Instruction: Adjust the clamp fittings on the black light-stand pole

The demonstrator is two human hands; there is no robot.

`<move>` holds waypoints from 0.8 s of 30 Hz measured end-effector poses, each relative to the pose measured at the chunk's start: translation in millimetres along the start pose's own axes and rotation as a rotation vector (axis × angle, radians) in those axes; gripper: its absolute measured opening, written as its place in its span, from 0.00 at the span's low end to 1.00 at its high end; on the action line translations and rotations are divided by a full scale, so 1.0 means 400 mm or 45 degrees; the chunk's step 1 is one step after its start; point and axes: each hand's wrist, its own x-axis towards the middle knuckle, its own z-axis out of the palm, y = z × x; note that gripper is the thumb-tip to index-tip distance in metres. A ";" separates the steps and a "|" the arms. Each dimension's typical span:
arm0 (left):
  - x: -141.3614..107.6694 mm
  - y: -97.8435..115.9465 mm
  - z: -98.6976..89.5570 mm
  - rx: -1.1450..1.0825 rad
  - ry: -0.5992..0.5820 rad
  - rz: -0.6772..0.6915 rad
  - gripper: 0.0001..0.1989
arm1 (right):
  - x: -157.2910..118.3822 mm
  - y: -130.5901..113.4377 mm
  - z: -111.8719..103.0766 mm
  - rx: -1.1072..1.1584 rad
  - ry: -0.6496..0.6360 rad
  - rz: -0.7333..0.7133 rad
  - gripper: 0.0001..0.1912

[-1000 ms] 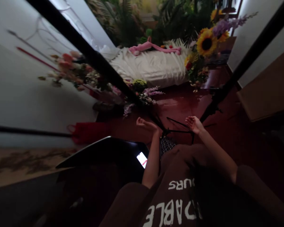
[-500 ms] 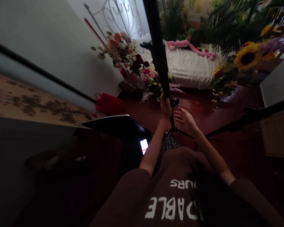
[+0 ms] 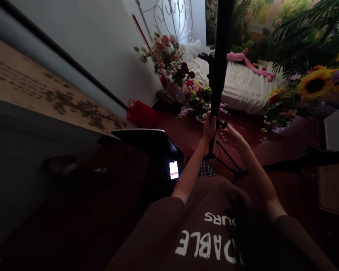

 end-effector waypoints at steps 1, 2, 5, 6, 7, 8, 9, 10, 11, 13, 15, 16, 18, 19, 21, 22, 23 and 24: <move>-0.001 -0.002 0.001 0.005 0.011 0.005 0.33 | -0.002 0.000 -0.005 0.018 -0.053 0.037 0.28; 0.000 -0.003 0.003 0.010 0.018 0.010 0.32 | -0.004 0.001 -0.009 0.049 -0.113 0.060 0.28; 0.002 -0.009 0.004 0.021 0.014 0.022 0.31 | -0.012 0.006 -0.017 0.160 -0.224 0.014 0.26; 0.003 -0.009 0.005 0.022 0.014 0.022 0.31 | -0.013 0.007 -0.019 0.187 -0.220 -0.029 0.24; 0.004 -0.010 0.005 0.023 0.015 0.019 0.31 | -0.012 0.008 -0.021 0.204 -0.203 -0.068 0.23; 0.004 -0.009 0.006 0.024 0.017 0.015 0.31 | -0.009 0.008 -0.023 0.210 -0.182 -0.097 0.21; 0.004 -0.008 0.006 0.025 0.021 0.010 0.31 | -0.006 0.007 -0.026 0.205 -0.165 -0.119 0.19; 0.004 -0.007 0.007 0.025 0.024 0.006 0.30 | -0.001 0.007 -0.030 0.186 -0.158 -0.136 0.18; 0.004 -0.006 0.008 0.024 0.026 0.003 0.30 | 0.003 0.006 -0.035 0.153 -0.164 -0.150 0.16; 0.003 -0.003 0.010 0.021 0.029 0.003 0.29 | 0.011 0.002 -0.044 0.074 -0.197 -0.172 0.14; 0.003 -0.001 0.011 0.020 0.030 0.007 0.29 | 0.018 -0.003 -0.051 0.028 -0.226 -0.199 0.14; 0.003 0.000 0.011 0.020 0.029 0.010 0.28 | 0.020 -0.008 -0.051 0.016 -0.228 -0.206 0.14; 0.003 0.001 0.011 0.024 0.037 0.016 0.27 | 0.024 -0.019 -0.047 -0.027 -0.185 -0.201 0.15; 0.003 0.002 0.011 0.027 0.043 0.020 0.27 | 0.026 -0.025 -0.043 -0.065 -0.140 -0.187 0.15; 0.005 0.001 0.011 0.037 0.049 0.030 0.26 | 0.025 -0.037 -0.033 -0.159 -0.015 -0.166 0.16; 0.005 0.001 0.011 0.041 0.050 0.036 0.25 | 0.023 -0.041 -0.028 -0.226 0.055 -0.192 0.16; 0.006 0.000 0.011 0.042 0.048 0.040 0.25 | 0.019 -0.044 -0.023 -0.303 0.116 -0.239 0.15; 0.006 -0.001 0.011 0.040 0.046 0.044 0.25 | 0.012 -0.045 -0.020 -0.378 0.164 -0.289 0.13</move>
